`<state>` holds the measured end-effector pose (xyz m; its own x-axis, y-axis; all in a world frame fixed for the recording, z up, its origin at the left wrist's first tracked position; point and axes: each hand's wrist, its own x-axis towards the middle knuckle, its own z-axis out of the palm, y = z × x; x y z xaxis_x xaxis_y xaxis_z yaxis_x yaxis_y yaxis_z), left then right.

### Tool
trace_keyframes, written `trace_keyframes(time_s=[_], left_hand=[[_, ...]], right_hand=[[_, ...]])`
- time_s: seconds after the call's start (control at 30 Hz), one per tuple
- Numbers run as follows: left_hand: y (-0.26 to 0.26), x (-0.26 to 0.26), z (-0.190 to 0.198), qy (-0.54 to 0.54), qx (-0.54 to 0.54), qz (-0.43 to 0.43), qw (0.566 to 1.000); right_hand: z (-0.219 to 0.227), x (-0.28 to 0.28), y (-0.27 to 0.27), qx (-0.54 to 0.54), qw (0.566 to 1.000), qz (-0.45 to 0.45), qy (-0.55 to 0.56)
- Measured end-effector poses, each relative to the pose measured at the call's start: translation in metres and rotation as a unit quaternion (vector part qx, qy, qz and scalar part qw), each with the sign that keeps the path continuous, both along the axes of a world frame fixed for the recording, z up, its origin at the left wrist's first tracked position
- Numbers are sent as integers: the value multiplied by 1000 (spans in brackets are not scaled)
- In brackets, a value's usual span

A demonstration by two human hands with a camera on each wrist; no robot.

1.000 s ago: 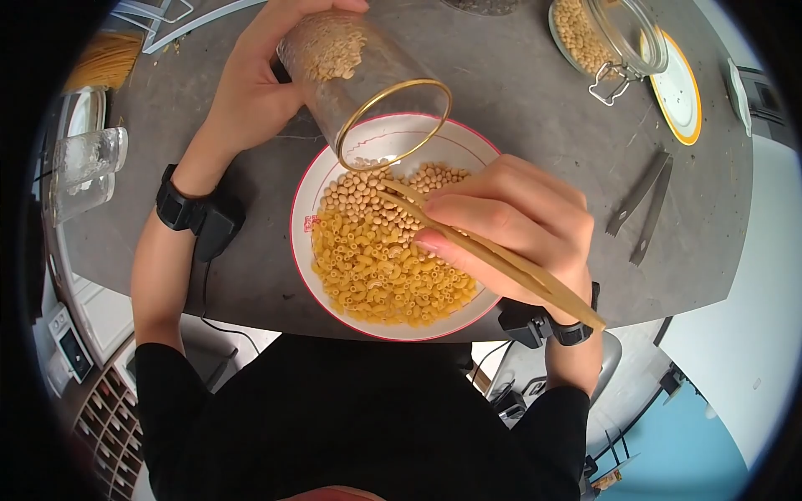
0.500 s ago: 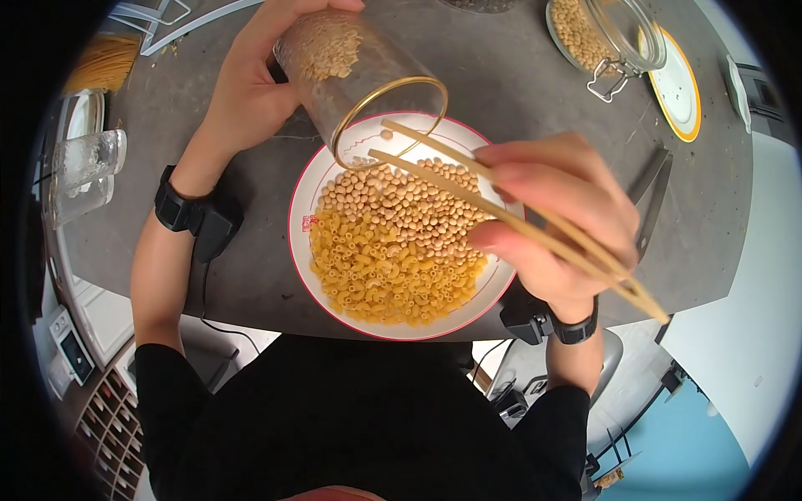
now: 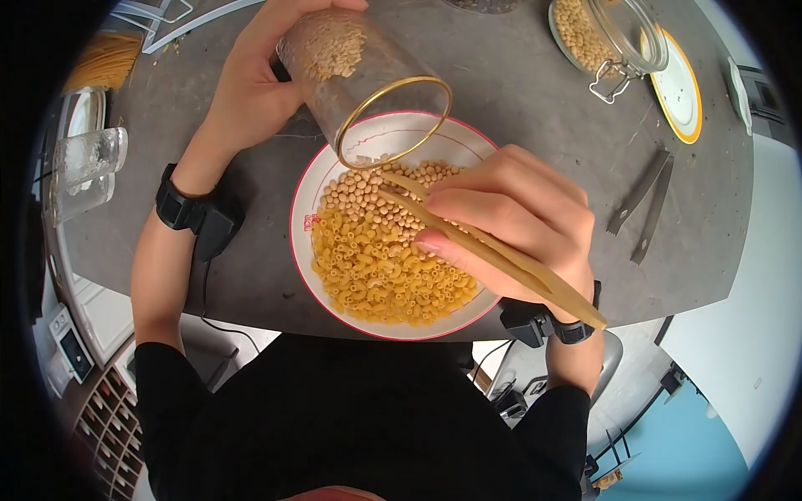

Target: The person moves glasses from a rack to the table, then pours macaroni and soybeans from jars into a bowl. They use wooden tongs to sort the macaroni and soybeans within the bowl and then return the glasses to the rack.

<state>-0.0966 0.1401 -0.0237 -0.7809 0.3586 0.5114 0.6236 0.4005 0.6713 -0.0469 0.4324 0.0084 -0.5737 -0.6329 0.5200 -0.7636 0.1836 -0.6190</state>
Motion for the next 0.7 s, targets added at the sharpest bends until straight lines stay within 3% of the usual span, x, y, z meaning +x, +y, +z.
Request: trace_keyframes(time_s=[0.7], left_hand=[[1,-5,-8,26,38,-22,999]], right_hand=[[2,-1,2,9,1000,-26,9]])
